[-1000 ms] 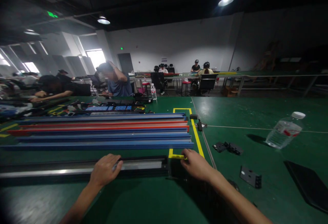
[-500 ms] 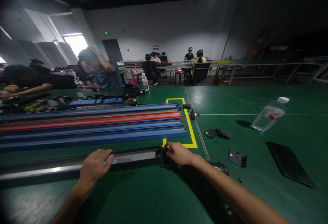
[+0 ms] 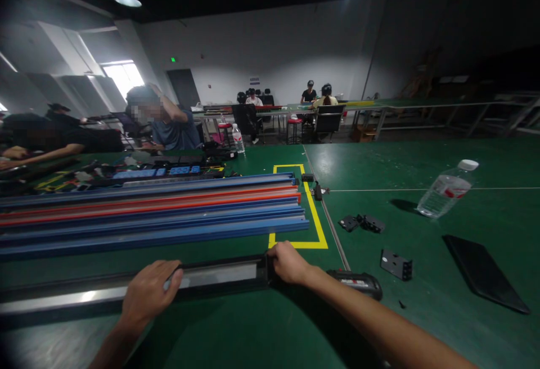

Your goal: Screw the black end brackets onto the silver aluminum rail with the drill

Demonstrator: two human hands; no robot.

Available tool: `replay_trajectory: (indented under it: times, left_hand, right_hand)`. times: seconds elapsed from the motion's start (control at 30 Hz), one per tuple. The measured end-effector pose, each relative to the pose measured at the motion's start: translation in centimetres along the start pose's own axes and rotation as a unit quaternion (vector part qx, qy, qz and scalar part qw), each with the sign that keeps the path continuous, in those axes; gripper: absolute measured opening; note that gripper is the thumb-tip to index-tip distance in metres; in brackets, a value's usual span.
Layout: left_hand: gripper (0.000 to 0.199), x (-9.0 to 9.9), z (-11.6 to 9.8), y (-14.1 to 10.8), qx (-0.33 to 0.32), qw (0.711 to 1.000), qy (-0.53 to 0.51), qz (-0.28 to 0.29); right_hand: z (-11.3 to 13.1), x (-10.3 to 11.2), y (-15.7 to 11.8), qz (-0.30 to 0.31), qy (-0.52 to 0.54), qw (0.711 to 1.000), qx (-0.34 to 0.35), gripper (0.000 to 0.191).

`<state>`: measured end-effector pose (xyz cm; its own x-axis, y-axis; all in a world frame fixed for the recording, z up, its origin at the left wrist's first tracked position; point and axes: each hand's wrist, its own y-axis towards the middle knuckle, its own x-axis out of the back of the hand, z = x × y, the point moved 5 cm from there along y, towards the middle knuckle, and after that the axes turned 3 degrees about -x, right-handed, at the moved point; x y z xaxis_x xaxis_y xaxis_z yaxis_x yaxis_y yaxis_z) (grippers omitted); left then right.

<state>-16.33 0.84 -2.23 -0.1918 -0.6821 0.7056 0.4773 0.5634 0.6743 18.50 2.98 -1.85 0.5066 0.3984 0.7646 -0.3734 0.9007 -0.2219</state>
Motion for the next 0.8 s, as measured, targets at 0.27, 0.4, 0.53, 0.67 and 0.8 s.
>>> replay_trajectory:
  times: [0.27, 0.4, 0.53, 0.67, 0.8]
  left_hand:
    - [0.036, -0.4, 0.4, -0.6, -0.005, 0.999, -0.013, -0.032]
    - [0.033, -1.0, 0.9, -1.1, -0.020, 0.999, -0.008, -0.033]
    - [0.032, -1.5, 1.4, -1.4, -0.027, 0.999, -0.006, -0.033]
    - [0.035, -1.4, 1.3, -1.3, -0.022, 0.999, -0.012, -0.036]
    - [0.040, -1.0, 1.0, -1.0, -0.011, 0.999, -0.030, -0.027]
  right_hand:
    - [0.3, 0.7, -0.5, -0.005, 0.032, 0.999, 0.009, 0.022]
    - [0.6, 1.5, -1.2, -0.023, 0.045, 0.999, -0.015, 0.022]
    - [0.8, 1.3, -1.3, -0.040, 0.039, 0.996, -0.066, 0.027]
    - [1.4, 0.5, -0.9, -0.060, 0.014, 0.993, -0.097, 0.027]
    - [1.8, 0.3, -1.0, -0.069, -0.005, 0.991, -0.116, 0.026]
